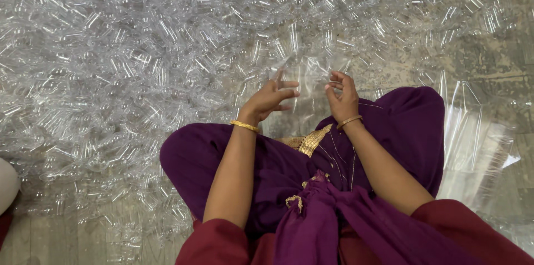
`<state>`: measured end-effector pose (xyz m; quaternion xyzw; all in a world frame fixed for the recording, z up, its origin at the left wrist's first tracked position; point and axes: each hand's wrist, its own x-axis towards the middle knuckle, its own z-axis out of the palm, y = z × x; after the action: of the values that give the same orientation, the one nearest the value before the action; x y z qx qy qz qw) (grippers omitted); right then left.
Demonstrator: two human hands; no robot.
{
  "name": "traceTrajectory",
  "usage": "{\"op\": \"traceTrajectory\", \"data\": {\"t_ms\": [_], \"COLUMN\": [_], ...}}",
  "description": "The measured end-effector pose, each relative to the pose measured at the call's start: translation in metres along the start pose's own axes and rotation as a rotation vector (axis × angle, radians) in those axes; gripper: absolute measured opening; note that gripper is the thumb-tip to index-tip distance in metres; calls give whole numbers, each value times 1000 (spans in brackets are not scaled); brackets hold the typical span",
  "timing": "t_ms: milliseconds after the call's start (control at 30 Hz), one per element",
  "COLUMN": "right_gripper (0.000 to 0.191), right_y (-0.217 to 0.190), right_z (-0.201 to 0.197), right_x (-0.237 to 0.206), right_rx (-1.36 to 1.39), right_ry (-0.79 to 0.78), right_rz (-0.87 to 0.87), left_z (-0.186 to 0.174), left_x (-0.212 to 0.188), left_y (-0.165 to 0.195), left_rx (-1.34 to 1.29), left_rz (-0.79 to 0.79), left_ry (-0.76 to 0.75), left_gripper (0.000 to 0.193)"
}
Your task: The person sits on the floor among large piles of clear plastic tubes, gathers tubes into a bundle on their lap, aligns them, and wraps the bundle with clear plastic film, pressing the film around the tubes. They repeatedly pick additional tubes from the floor pile to add to the bundle.
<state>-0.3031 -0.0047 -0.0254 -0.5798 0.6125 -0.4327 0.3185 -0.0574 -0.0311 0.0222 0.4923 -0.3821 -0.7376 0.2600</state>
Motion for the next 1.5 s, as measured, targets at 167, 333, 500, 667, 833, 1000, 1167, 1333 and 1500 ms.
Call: {"op": "traceTrajectory", "data": {"t_ms": [167,333,500,667,833,1000,1167,1333,1500], "right_gripper": [45,42,37,37,47,65,35,15,10], "right_y": [12,15,9,2,5,3,-10,-14,-14], "right_z": [0,0,2,-1,-17,-21,-22,-58,-86], "right_x": [1,1,0,0,17,38,65,93,97], "right_rx": [-13,-25,9,15,-253,-285,331,543,559], "right_ry": [30,3,42,56,318,176,55,-18,76], "right_rz": [33,55,45,53,45,444,748,567,616], "left_z": [-6,-9,3,-7,-49,-77,-71,-82,-90], "left_x": [4,15,16,18,-2,-26,-26,-32,-31], "left_y": [-8,-14,-12,-8,1,16,20,21,21], "left_rx": [109,44,542,430,643,599,629,584,548], "left_rz": [26,170,116,242,455,499,491,423,462], "left_ry": [-60,163,480,567,942,1146,1054,1082,1083], "left_gripper": [58,21,42,45,33,18,17,18,16]}}
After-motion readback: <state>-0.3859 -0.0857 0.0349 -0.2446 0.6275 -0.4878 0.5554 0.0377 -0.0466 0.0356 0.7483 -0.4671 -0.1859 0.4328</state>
